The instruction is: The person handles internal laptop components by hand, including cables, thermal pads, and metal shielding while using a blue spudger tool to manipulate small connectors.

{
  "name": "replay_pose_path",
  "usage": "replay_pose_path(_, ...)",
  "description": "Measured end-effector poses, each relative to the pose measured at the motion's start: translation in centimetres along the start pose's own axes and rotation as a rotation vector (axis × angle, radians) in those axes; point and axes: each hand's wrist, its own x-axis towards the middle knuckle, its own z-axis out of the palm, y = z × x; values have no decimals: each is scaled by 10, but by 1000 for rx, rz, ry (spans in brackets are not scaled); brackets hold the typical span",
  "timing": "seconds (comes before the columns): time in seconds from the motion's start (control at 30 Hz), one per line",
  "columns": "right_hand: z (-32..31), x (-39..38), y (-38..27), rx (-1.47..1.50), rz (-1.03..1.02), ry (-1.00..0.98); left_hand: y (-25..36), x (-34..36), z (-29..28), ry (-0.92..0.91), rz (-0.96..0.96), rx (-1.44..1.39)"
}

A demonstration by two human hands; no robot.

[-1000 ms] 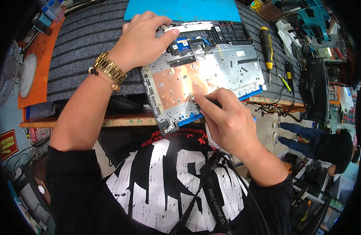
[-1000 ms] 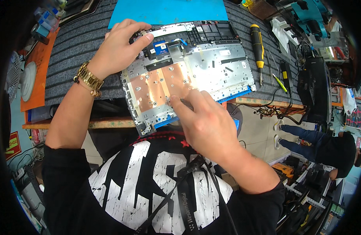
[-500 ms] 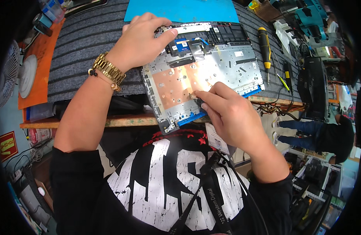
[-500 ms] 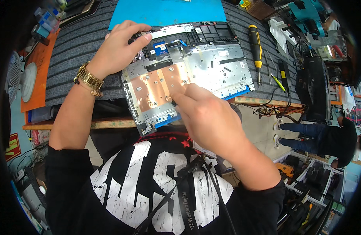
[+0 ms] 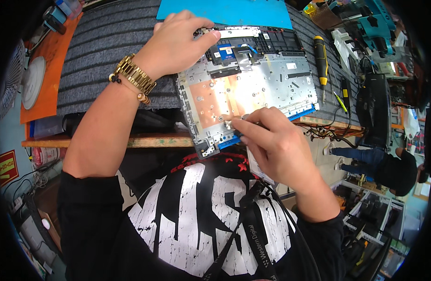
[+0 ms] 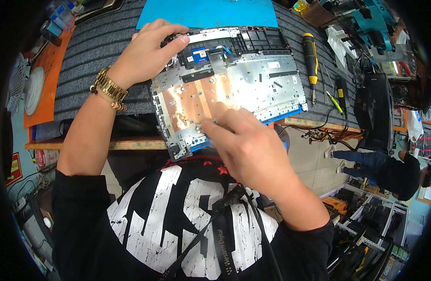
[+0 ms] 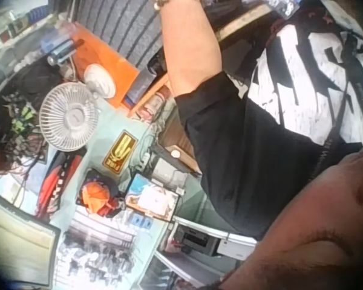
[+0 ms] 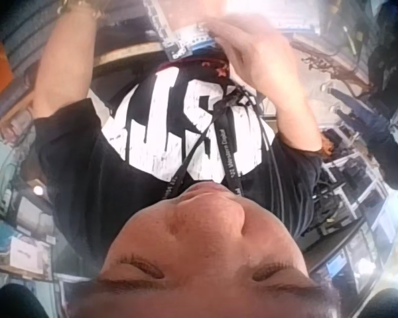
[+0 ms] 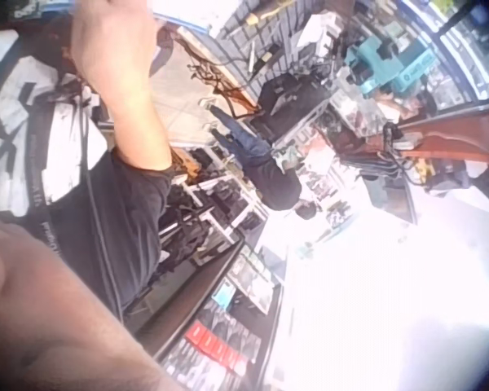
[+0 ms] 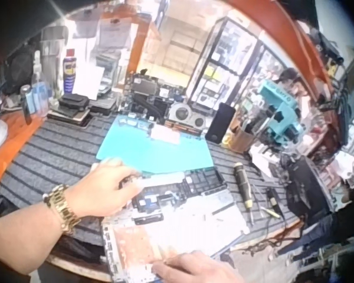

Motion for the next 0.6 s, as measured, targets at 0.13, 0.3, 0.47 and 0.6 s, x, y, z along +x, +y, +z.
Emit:
replay_pose_path(0.13,3,0,-9,-32,-7,-12,3,-4,1,-1,9,-4)
replay_pose_path(0.3,4,3,-11,-46,-14,0,5,-4,1,-4,-3,3)
replay_pose_path(0.47,7,9,-14,-81,-30,18,5,1,0,2,-14,5)
replay_pose_path(0.6,13,5,-31,-85,48,11,4,-1,1,6,-13,26)
